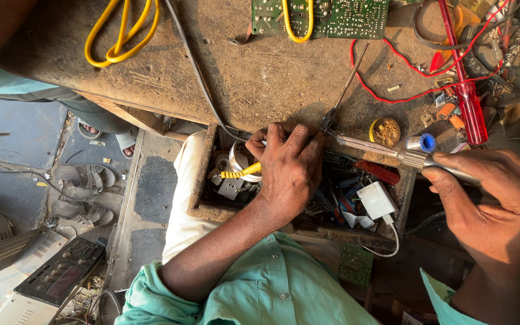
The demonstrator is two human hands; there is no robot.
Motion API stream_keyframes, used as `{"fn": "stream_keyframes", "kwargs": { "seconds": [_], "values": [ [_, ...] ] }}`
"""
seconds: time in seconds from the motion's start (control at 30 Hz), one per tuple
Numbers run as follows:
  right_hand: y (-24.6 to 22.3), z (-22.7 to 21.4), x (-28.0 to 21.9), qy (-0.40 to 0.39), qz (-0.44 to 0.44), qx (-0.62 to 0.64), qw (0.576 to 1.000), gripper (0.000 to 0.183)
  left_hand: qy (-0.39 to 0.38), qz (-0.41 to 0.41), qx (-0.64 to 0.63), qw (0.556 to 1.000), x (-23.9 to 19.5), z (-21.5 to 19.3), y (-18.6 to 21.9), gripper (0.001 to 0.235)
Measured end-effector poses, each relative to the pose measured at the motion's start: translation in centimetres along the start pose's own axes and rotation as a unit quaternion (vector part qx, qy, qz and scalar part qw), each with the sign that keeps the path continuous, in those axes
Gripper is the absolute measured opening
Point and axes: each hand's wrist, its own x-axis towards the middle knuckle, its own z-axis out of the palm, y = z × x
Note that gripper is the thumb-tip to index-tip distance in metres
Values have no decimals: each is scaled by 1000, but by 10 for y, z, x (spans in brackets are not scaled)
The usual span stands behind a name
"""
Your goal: The person solders wires to a small black component using a soldering iron and solder wire. They then wrap the connection with yellow heat-shrink tubing and use a lighter to shrink it.
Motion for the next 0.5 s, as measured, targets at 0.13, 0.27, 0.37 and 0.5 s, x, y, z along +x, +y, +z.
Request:
{"fn": "stream_keyframes", "kwargs": {
  "seconds": [0.13, 0.27, 0.37, 0.5],
  "values": [
    [2, 1, -2, 5, 21, 21, 1000, 23, -12, 3, 10, 1000, 0, -1, 0, 31],
    [2, 1, -3, -1, 26, 29, 999, 21, -10, 3, 9, 1000, 1, -1, 0, 28],
    [1, 1, -1, 5, 25, 41, 999, 20, -9, 4, 6, 1000, 2, -1, 0, 29],
    [1, 3, 1, 10, 20, 50, 999, 20, -9, 2, 4, 1000, 2, -2, 1, 29]
  ]
}}
